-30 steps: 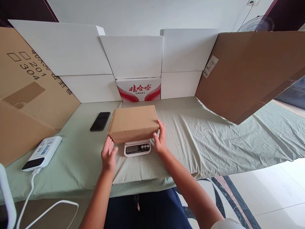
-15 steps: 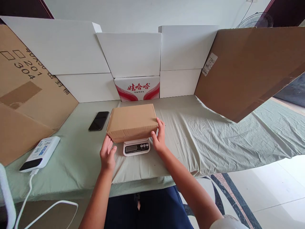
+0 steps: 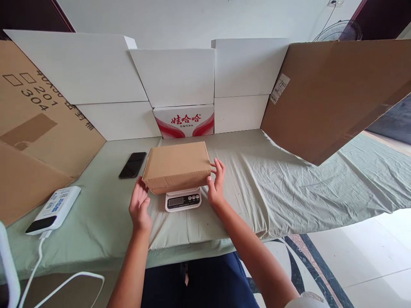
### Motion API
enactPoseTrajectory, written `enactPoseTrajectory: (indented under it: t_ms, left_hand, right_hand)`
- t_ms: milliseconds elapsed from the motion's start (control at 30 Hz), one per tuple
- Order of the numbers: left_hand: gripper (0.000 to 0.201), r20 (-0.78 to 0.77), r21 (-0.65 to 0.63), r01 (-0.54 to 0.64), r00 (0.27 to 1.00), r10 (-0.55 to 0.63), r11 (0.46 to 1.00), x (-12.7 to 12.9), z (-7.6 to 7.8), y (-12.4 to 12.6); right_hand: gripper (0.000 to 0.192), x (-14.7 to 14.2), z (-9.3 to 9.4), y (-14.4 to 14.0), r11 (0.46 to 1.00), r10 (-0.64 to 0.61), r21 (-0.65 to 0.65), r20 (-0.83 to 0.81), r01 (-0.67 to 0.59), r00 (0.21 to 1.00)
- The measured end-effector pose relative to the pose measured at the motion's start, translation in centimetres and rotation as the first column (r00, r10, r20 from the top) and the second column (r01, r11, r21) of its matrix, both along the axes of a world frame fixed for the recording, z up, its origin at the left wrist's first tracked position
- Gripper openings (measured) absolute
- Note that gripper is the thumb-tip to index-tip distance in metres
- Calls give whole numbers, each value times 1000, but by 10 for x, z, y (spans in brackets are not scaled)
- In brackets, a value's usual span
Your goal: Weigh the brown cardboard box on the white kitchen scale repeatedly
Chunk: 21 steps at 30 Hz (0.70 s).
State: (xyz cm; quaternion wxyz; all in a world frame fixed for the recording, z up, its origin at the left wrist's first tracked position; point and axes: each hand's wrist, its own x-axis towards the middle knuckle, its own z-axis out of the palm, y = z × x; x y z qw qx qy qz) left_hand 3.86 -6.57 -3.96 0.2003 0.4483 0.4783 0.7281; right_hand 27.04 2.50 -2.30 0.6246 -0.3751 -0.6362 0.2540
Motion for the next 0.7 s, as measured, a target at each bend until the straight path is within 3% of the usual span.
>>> enactPoseTrajectory:
  t_ms: [700]
  left_hand:
    - [70,46,-59,39,998,-36,998,3,1,0]
  right_hand:
    - [58,-1,-3,4,997,60,-53,-54,-63,997]
